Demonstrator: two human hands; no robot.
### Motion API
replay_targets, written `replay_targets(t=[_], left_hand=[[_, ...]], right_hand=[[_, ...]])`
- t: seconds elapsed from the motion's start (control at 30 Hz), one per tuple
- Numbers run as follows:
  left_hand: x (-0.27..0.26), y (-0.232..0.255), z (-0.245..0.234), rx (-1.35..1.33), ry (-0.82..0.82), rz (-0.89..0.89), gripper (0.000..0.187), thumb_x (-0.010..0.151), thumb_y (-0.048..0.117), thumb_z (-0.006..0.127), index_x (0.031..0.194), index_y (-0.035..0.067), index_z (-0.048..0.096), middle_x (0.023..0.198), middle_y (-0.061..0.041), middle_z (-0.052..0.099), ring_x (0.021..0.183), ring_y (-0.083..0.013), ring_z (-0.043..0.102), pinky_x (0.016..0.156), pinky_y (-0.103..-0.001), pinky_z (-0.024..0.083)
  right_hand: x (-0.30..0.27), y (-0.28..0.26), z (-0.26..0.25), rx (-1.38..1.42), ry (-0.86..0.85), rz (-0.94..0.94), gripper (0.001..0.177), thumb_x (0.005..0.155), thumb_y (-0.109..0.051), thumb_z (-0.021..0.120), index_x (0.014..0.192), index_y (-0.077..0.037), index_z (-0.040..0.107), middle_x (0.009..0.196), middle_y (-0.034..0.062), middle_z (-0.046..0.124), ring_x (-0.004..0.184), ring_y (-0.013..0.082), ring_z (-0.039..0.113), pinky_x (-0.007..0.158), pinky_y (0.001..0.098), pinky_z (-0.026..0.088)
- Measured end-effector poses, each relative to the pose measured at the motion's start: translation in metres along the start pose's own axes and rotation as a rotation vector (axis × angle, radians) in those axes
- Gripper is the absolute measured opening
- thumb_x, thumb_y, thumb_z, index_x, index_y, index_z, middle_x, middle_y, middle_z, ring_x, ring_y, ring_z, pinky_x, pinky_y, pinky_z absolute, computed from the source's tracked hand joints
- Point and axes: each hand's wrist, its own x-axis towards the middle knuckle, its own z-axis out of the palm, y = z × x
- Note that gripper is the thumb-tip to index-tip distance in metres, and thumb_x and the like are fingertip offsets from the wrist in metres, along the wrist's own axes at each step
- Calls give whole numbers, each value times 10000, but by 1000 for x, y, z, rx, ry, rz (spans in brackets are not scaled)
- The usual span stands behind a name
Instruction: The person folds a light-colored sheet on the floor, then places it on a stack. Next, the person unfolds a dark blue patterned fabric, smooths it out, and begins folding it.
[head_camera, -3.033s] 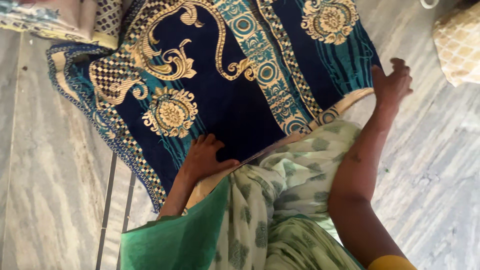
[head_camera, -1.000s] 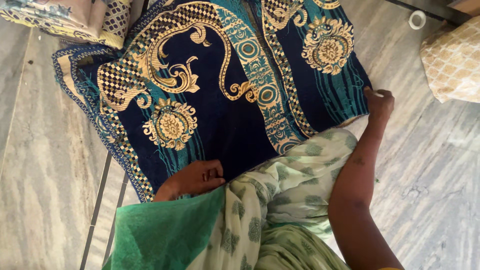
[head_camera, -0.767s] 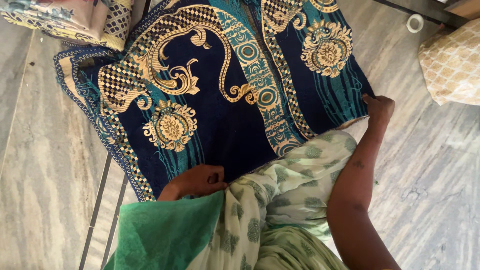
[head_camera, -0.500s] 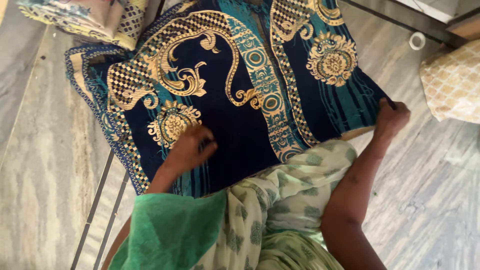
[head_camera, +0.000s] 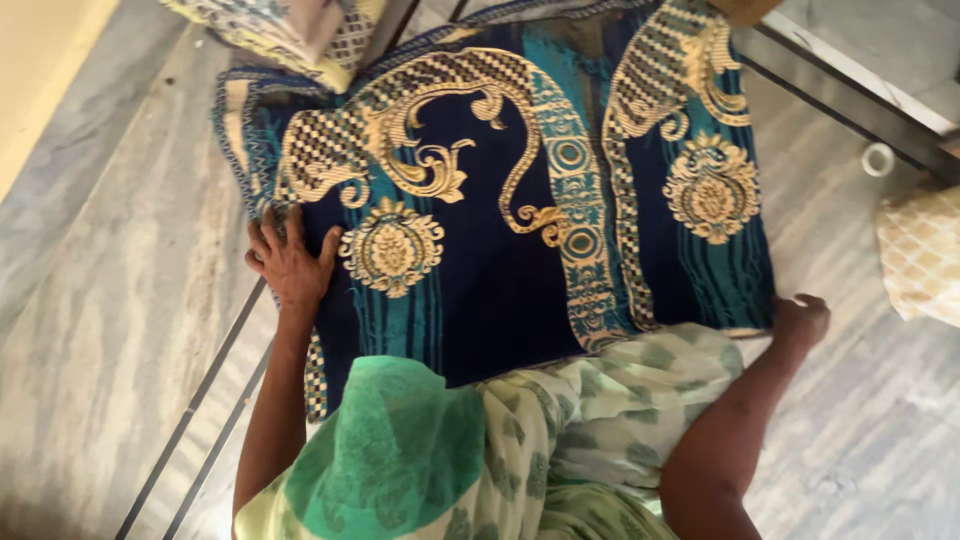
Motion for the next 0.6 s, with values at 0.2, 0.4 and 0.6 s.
replay_targets(t=[0.2,0.4,0.6], left_hand=[[36,-34,-3,-175,24,-352,860,864,529,810,1494,58,464,1368,-270,501,1302,-464,428,1040,-622,331],[66,-34,21,-237,26,-421,927,727,497,924,1346,-19,466,1100,-306,630,1015,-480,610,851,-540,489],[57,-43,39,-367,-96,-389,467,839,375,841,912,-40,641,824,-259,695,789,-432,692,720,-527,519]], right_hand=[[-16,-77,-21,-349,118,-161,650,817,-154,773,1420,-58,551,1360,250,514,1248,537,488,945,791,346],[-113,-244,24,-73,-447,-718,335,1031,-267,767,1255,-32,682,1217,241,700,1156,411,644,970,485,501],[-298,-316,105,98,-1099,-1218,472,905,-301,723,1323,-106,630,1279,123,660,1122,310,637,940,412,504]])
